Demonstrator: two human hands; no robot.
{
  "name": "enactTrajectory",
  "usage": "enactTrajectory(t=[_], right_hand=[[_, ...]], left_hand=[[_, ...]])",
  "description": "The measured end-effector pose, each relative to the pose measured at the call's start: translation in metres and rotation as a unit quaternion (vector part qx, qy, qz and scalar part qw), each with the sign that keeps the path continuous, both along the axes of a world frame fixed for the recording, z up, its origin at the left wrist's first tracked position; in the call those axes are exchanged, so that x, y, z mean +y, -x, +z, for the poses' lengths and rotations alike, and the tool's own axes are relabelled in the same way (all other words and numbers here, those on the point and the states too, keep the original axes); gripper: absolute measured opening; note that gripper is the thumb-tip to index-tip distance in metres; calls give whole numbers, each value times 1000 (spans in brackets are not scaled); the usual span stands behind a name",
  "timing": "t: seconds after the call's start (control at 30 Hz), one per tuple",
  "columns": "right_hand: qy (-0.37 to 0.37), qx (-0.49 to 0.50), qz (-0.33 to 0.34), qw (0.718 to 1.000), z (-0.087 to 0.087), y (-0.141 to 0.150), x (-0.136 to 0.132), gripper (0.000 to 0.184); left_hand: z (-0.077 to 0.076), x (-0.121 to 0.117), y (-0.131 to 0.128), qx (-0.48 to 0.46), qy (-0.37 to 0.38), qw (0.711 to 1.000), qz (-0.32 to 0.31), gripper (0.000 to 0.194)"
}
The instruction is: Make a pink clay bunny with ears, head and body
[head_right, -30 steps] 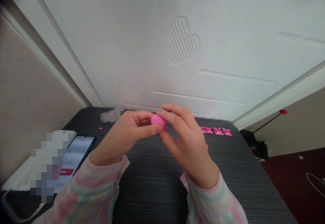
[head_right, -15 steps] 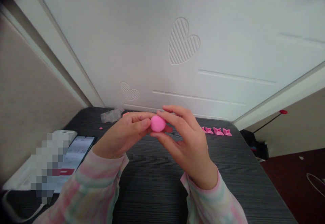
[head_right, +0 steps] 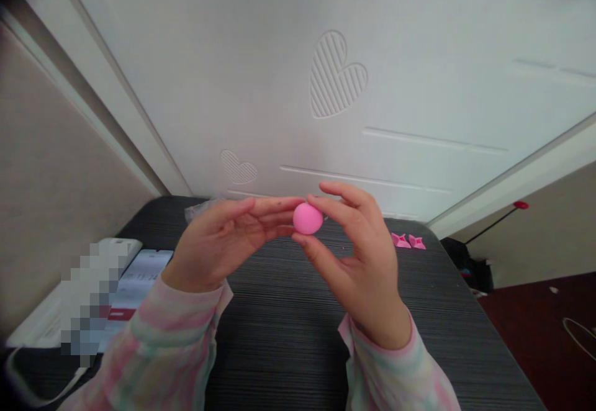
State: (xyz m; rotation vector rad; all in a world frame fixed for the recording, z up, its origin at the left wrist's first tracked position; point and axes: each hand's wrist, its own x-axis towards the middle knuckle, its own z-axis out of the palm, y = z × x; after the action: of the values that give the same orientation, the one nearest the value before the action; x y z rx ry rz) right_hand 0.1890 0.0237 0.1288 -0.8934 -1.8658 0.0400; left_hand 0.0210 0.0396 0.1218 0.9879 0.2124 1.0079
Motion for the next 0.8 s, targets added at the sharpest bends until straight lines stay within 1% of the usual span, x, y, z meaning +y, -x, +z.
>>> enactTrajectory(t=[0.13,0.3,0.47,0.57,0.7,0.8], right_hand=[[6,-27,16,999,0,4,-1,39],[4,-61,26,998,1,7,-1,36],[-8,-87,19,996,1,8,-1,35],[-12,-89,19,996,1,9,-1,34],[-14,-87,20,996,1,9,-1,38],[-11,-92,24,995,1,9,-1,40]], left_hand=[[4,-4,-1,68,-29,997,31,22],[9,-10,-4,159,-53,984,58,21],[13,-15,-6,254,-86,954,133,22],[15,-16,-5,294,-112,935,165,21],[17,-17,-5,329,-127,917,185,22],[19,-17,-5,346,-135,911,180,22]])
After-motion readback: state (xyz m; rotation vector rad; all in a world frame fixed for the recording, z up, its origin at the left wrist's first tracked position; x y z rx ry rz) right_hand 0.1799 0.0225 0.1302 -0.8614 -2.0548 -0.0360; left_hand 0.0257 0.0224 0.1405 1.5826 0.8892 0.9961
